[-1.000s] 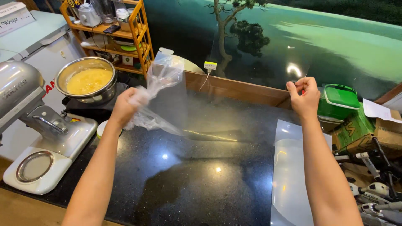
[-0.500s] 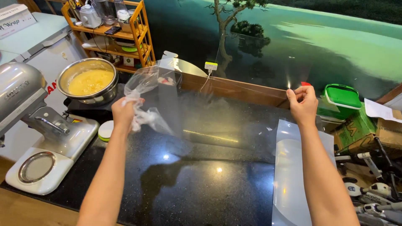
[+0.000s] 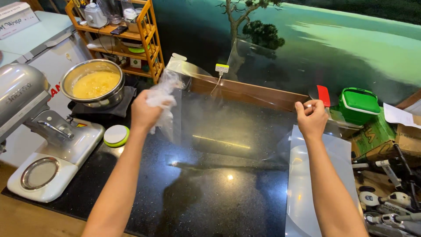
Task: The recorder is assembling a transparent plastic cake box by folding and joining the pre-cut panels.
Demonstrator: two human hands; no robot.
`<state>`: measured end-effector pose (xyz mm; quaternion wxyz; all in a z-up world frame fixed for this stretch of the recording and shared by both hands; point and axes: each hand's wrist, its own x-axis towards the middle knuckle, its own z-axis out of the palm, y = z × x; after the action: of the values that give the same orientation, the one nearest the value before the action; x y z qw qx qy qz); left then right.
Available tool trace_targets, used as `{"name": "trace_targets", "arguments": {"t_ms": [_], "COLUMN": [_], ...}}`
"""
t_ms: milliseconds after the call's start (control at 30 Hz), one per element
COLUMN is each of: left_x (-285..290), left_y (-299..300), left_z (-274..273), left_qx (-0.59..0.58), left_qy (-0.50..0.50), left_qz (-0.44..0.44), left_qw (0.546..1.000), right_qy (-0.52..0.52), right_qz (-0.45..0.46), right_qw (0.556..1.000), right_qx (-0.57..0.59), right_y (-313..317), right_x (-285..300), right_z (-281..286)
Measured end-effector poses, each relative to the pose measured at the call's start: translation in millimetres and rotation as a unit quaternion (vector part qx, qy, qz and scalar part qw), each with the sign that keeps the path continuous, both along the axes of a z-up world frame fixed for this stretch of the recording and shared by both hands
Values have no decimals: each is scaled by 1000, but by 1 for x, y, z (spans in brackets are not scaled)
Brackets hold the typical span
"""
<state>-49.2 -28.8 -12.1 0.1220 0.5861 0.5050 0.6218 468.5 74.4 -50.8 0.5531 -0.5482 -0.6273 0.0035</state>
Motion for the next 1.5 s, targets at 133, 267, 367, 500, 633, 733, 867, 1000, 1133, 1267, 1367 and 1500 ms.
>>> {"name": "trace_targets", "arguments": {"t_ms": [133,267,367,500,633,733,867,1000,1133,1267,1367,1500], "left_x": [21,24,27,41,77,93,88,92,103,108,103,86], "left_y": [-3,12,26,46,46,40,25,7,2,1,9,26], "left_z": [8,-11,-29,-41,-30,-25,-8,18,38,46,34,11], "left_qx": [-133,-140,-67,-12,-43,-40,3,7,-41,-71,19,63], "left_qy": [112,100,113,63,40,11,-42,56,102,64,62,-101], "left_qz": [172,205,201,170,160,138,27,-24,51,125,78,-141], "left_qw": [970,964,971,983,985,990,999,998,993,988,995,983], "right_qy": [12,20,-38,-117,-201,-217,-56,-11,-66,-104,-108,-115], "right_qz": [25,-16,-104,-12,120,107,166,154,166,147,136,128], "right_qw": [1000,999,994,984,960,957,979,973,981,983,984,985], "right_qx": [2,-45,-7,132,156,158,-100,-173,-81,-41,-38,-6], "right_y": [-12,-34,-42,-87,-120,-108,-82,-77,-85,-90,-83,-73], "right_x": [-12,-33,-50,-121,-199,-230,-231,-223,-223,-223,-217,-207], "right_z": [-14,-8,-6,52,99,89,87,97,99,110,114,119]}}
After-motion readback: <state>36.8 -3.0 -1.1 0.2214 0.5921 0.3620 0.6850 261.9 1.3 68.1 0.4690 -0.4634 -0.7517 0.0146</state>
